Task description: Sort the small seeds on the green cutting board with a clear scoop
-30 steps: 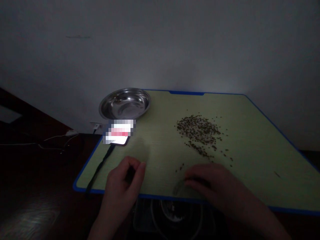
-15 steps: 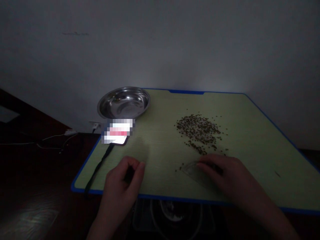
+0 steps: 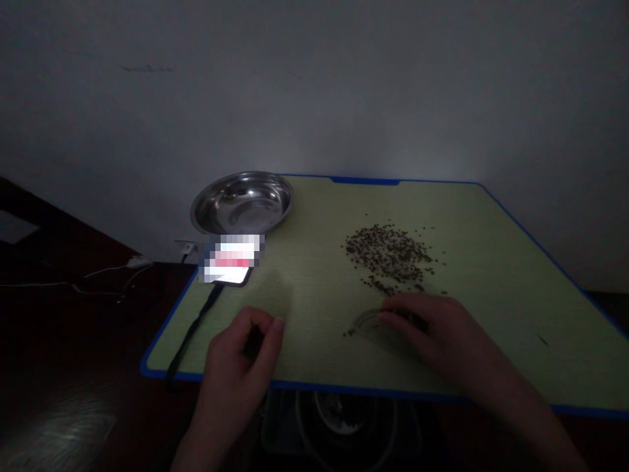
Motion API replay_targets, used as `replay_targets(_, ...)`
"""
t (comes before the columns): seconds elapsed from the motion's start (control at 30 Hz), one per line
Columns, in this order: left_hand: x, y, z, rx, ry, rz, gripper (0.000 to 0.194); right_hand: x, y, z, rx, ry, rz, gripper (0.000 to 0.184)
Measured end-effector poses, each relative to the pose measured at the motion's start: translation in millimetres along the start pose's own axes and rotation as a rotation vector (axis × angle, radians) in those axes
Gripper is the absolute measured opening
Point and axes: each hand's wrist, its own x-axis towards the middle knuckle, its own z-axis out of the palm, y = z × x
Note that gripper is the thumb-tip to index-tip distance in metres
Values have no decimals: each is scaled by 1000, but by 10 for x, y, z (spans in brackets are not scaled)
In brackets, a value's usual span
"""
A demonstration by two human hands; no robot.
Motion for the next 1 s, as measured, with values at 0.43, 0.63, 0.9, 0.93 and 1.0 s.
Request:
replay_targets(0.43, -20, 6, -2, -16, -8, -41, 25, -65, -31, -2, 63, -17, 8, 24)
replay_targets(0.63, -7, 9, -4, -24, -2, -33, 24, -25, 45, -7, -34, 19, 71, 23)
replay_targets(0.9, -1, -3, 8, -30, -2, -36, 24, 118, -27, -21, -108, 25, 17, 23)
replay_targets(0.93, 0, -2, 8, -31, -2, -34, 24, 145, -52, -17, -112, 22, 13, 22)
replay_targets(1.0, 2, 3, 9, -26, -6, -39, 24, 196, -100, -10, -119, 7, 0, 21)
